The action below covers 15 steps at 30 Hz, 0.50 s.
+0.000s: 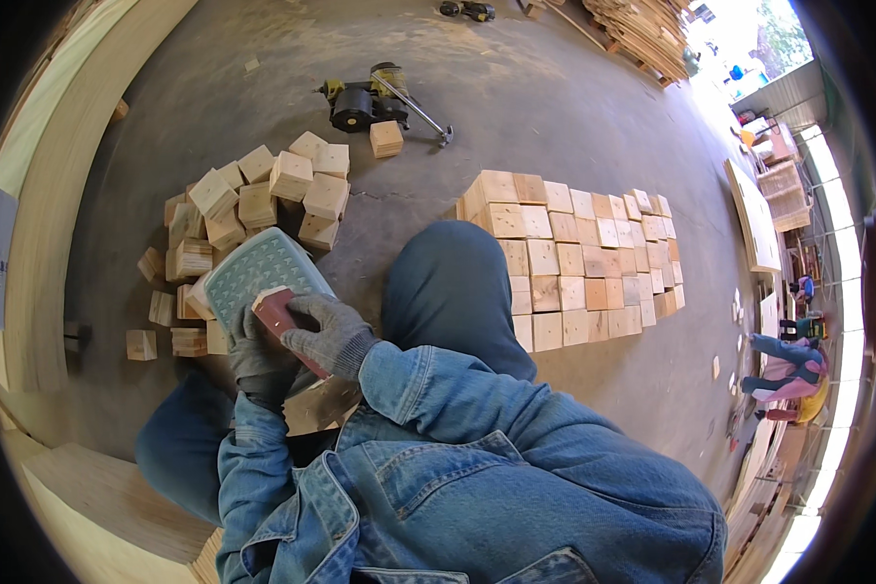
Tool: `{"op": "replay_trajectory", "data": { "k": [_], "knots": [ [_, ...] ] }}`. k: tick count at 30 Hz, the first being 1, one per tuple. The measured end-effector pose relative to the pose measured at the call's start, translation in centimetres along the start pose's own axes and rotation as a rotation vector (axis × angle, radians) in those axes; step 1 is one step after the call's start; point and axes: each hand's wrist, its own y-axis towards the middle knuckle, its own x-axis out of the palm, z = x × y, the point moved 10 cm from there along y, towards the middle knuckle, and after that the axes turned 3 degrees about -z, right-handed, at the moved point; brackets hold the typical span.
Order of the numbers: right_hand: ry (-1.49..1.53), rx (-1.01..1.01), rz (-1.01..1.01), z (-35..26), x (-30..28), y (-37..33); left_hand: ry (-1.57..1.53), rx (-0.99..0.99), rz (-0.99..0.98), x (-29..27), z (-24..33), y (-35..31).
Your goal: The person sits on the floor and sands small wooden blocks using a sanding block. They pick up blocks from a pile, sand each face, and place the finished pieces into a neat stack.
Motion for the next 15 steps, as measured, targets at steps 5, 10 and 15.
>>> {"op": "replay_trajectory", "data": {
  "k": [5,10,15],
  "knots": [
    [0.022,0.039,-0.058,0.3,0.7,0.0,0.147,0.122,-0.04,1.5,0.5,0.5],
    [0.028,0.064,-0.066,1.1,0.8,0.6,0.007,-0.003,-0.089,1.0,0.2,0.7],
    [0.055,0.086,-0.077,1.2,0.9,0.7,-0.013,-0.007,-0.028,-0.5,1.1,0.8]
  ]
}}
